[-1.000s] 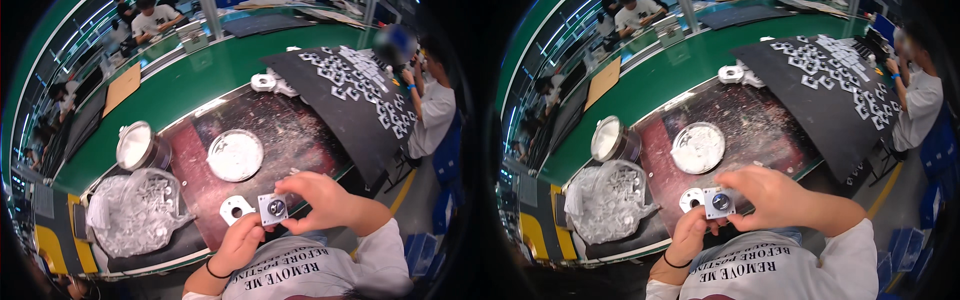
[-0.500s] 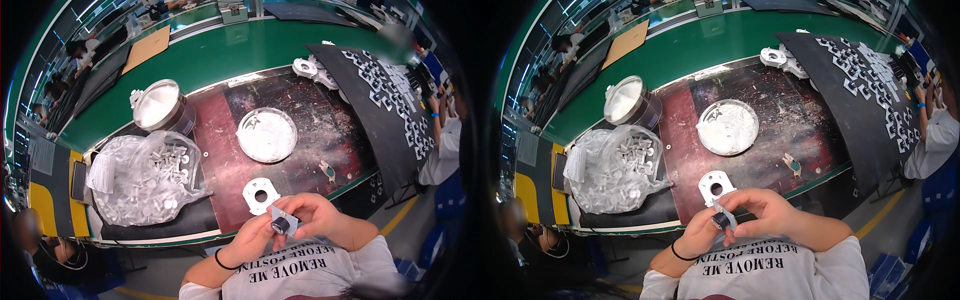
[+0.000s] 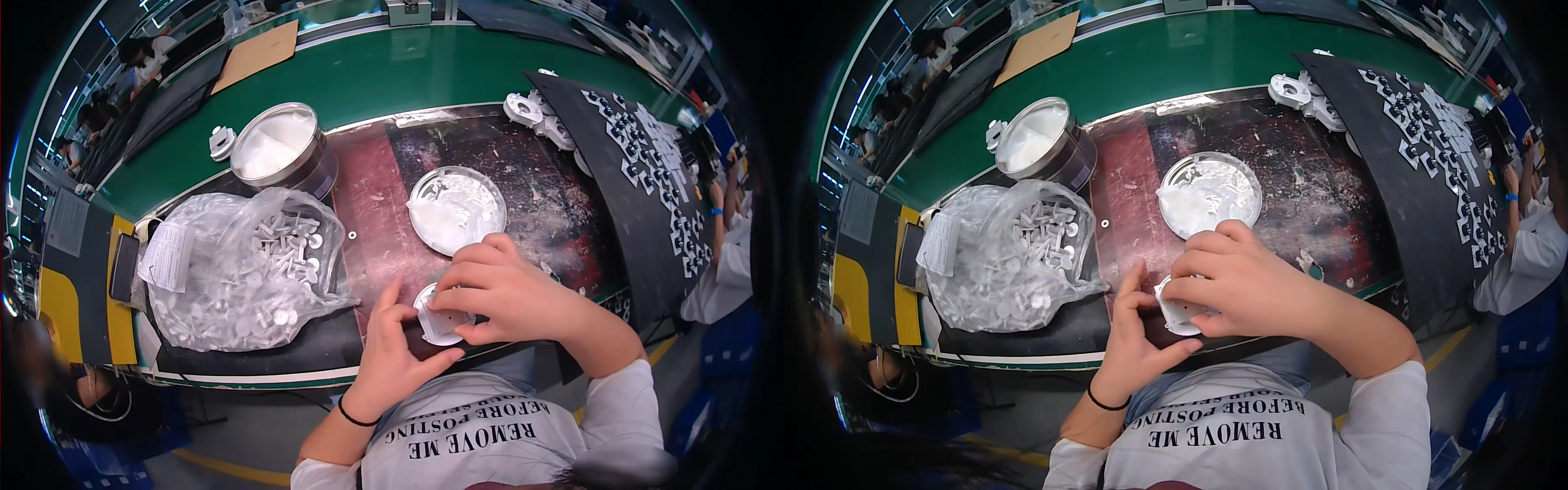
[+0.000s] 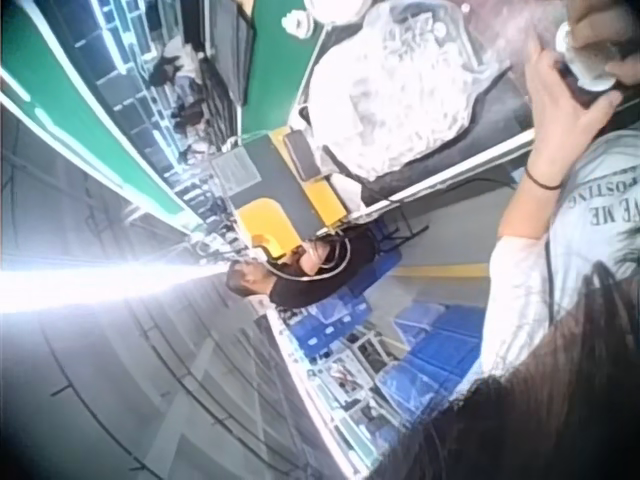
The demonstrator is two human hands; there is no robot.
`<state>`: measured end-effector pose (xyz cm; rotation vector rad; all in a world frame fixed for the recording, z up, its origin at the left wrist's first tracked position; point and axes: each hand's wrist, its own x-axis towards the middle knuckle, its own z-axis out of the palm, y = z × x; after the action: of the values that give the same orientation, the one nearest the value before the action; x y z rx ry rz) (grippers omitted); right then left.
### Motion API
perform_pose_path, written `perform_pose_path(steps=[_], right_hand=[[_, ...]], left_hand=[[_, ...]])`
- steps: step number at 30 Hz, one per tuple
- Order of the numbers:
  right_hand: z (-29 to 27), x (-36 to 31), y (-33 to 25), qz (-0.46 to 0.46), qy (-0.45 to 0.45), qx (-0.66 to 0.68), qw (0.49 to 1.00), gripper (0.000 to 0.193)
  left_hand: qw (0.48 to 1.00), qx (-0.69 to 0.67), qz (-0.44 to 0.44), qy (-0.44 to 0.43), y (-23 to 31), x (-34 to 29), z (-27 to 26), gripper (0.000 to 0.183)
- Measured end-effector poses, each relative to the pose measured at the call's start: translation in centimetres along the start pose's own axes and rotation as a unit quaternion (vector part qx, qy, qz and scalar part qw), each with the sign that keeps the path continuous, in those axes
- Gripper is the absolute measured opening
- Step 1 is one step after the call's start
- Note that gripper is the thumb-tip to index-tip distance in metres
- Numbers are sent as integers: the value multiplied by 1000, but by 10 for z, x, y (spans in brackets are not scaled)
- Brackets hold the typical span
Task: The person assembles small white plastic housings by inserting black circular components and white cylindrical pins. They repeatedly pick parts from a bag and a tray, insert them into the housings, and place the finished units on a black board. The process is repetitive and performed by hand without tools.
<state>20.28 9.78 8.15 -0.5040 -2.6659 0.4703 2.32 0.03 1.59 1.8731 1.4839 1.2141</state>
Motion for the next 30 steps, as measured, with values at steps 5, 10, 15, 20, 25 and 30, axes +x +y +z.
perform_pose_path(steps=[5, 10, 15, 20, 25, 30], right_hand=[[-4, 3, -2, -32, -77, -80, 993, 32], [-2, -1, -2, -27, -66, -66, 995, 29], [3, -8, 5, -10, -50, -26, 998, 25], [1, -10, 10, -27, -59, -28, 998, 21], [2, -13, 8, -25, -47, -40, 998, 20], [5, -17, 0, -8, -33, -87, 996, 21]], left_hand=[[999, -12, 28, -27, -14, -1, 8, 74], [999, -32, 25, -10, -19, -4, 13, 71], [999, -26, 27, -11, -16, -3, 11, 73], [999, -28, 14, -19, -16, -4, 10, 75], [999, -39, 6, -29, -16, -4, 11, 76], [999, -29, 5, -34, -16, -4, 11, 80]])
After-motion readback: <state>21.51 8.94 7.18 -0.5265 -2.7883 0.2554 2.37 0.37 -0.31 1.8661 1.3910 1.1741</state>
